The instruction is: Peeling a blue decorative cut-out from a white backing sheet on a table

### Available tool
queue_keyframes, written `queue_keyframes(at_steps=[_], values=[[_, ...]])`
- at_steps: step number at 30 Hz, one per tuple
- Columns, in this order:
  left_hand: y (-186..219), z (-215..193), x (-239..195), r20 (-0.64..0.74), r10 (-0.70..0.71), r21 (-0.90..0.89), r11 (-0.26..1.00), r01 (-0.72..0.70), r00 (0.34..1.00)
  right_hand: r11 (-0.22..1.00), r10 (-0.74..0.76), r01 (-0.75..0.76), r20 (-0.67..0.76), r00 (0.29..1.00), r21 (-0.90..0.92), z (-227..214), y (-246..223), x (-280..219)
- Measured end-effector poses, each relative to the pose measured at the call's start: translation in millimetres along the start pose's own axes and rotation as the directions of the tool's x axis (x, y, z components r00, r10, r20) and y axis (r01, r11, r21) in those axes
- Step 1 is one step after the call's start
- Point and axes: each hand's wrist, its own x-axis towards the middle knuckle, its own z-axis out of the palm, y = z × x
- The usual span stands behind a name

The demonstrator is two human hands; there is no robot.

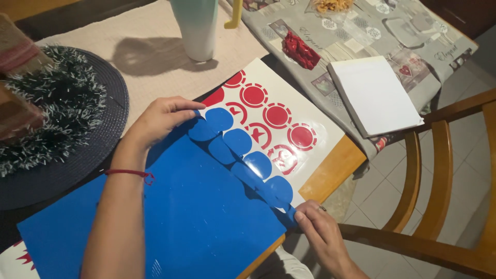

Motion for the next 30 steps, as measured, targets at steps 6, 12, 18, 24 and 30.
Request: queue_keyframes(at_steps=[6,12,18,24,30], values=[[23,-11,-9,0.019,-0.16,0.081,0.984,0.158,0.987,0.992,0.069,-0.067,0.017,0.997,-0.11,1,-5,1],[-32,1,27,-0.04,0.029,0.107,0.994,-0.024,0.999,0.984,0.042,-0.033,0.052,0.998,-0.174,-1,-5,4],[-22,19,33,-0.134,-0.142,0.475,0.859,0.19,0.981,0.888,-0.134,0.181,0.138,0.981,-0.422,-6,-15,8],[-32,19,27,-0.134,-0.083,0.345,0.93,0.125,0.987,0.811,-0.107,0.148,0.105,0.989,-0.566,-5,-20,11],[-53,15,39,-0.109,0.046,0.402,0.916,0.002,0.993,0.781,-0.223,0.254,0.126,0.967,-0.571,-2,-16,8]])
